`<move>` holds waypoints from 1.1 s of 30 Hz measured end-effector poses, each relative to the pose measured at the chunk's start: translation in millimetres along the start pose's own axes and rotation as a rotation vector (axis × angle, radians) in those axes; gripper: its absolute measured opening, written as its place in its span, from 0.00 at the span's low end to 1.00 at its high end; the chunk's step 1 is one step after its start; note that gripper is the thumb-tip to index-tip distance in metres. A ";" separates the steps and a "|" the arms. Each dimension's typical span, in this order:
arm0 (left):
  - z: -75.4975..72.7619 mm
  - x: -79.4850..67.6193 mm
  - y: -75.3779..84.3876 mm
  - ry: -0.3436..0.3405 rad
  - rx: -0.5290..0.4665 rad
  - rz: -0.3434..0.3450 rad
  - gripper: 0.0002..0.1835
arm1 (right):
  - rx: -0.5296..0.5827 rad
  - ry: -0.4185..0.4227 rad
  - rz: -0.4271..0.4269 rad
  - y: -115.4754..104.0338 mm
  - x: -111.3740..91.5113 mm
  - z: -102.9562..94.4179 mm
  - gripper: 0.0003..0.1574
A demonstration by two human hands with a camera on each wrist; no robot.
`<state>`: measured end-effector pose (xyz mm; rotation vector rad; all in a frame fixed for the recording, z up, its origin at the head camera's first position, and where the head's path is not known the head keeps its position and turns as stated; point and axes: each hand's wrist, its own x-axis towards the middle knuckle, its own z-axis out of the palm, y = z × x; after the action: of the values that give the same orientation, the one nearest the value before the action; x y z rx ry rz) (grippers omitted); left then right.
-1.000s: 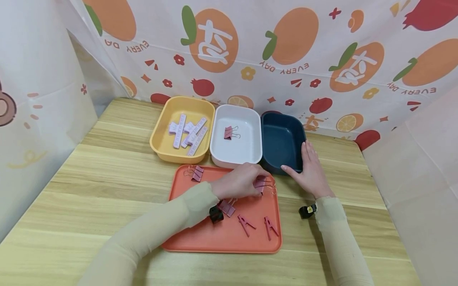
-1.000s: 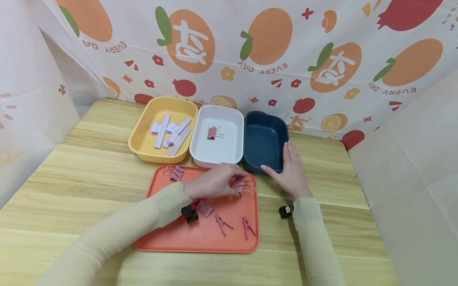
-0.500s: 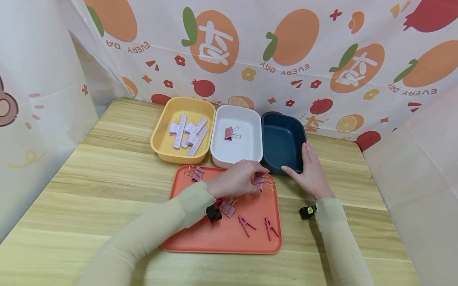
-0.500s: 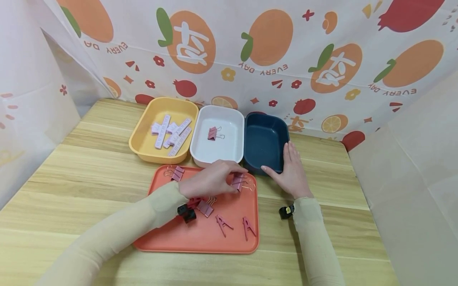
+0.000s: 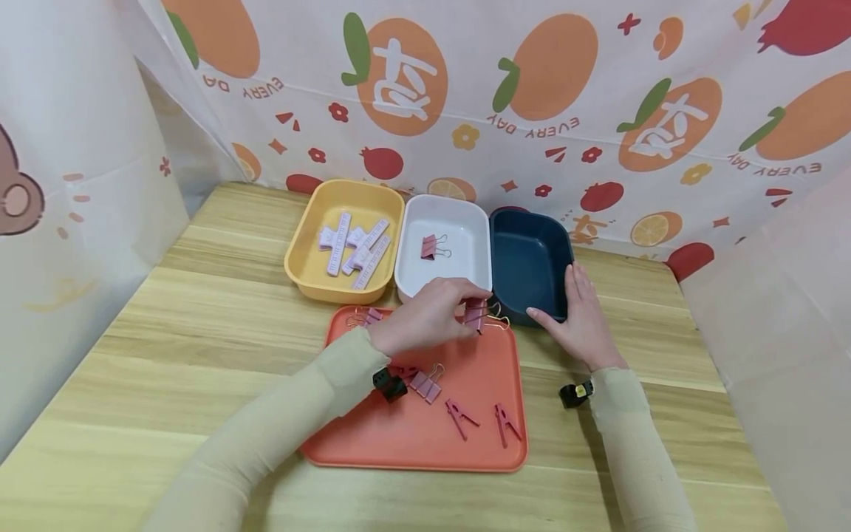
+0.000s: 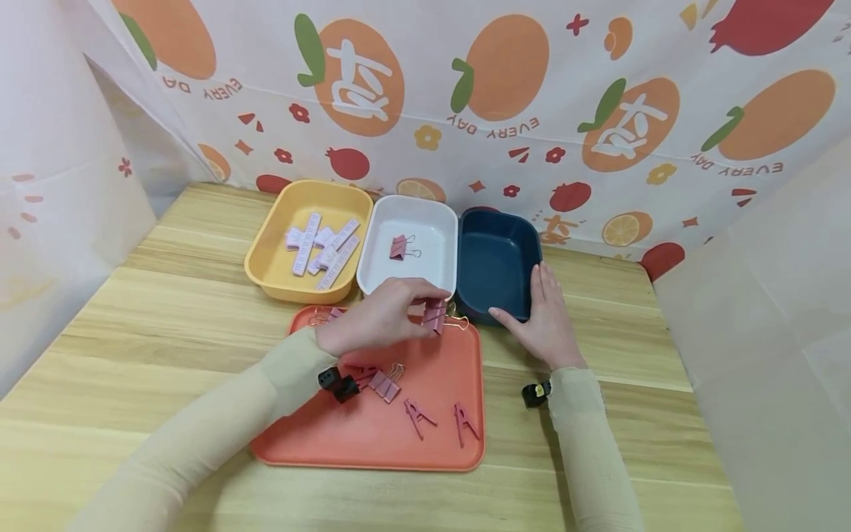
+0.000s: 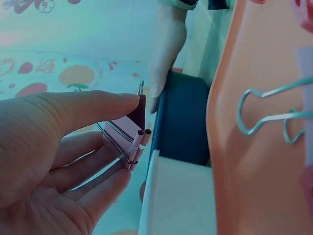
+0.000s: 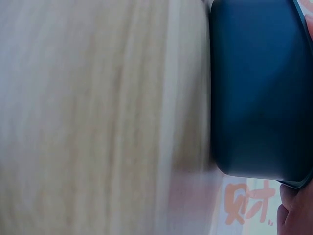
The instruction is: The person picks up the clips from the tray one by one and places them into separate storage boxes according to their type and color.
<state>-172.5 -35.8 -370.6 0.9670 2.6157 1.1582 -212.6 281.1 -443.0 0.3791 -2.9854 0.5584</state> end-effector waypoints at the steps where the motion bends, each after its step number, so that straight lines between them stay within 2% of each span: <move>1: -1.9 0.1 -0.4 0.012 -0.003 0.005 0.28 | 0.001 0.002 -0.002 0.0 -0.1 -0.2 0.73; 6: -12.1 1.1 -2.4 0.066 -0.005 0.009 0.26 | 0.005 0.005 -0.009 0.1 0.1 -0.9 0.73; 12: -24.0 5.3 -5.6 0.113 0.026 -0.003 0.29 | 0.012 0.003 -0.016 -0.5 -0.3 -2.6 0.72; 18: -30.7 9.5 -13.6 0.154 0.020 -0.026 0.31 | 0.014 -0.002 -0.016 -2.4 -0.6 -3.3 0.72; 26: -36.1 16.6 -23.4 0.165 -0.026 -0.096 0.33 | 0.012 0.001 -0.024 -3.3 -0.5 -5.3 0.72; 33: -43.6 34.6 -29.7 0.145 -0.002 -0.134 0.33 | 0.013 -0.010 -0.016 -3.2 -1.0 -5.9 0.72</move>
<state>-230.0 -57.2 -356.1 0.7199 2.7414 1.2411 -210.6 280.6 -436.5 0.4076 -2.9869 0.5764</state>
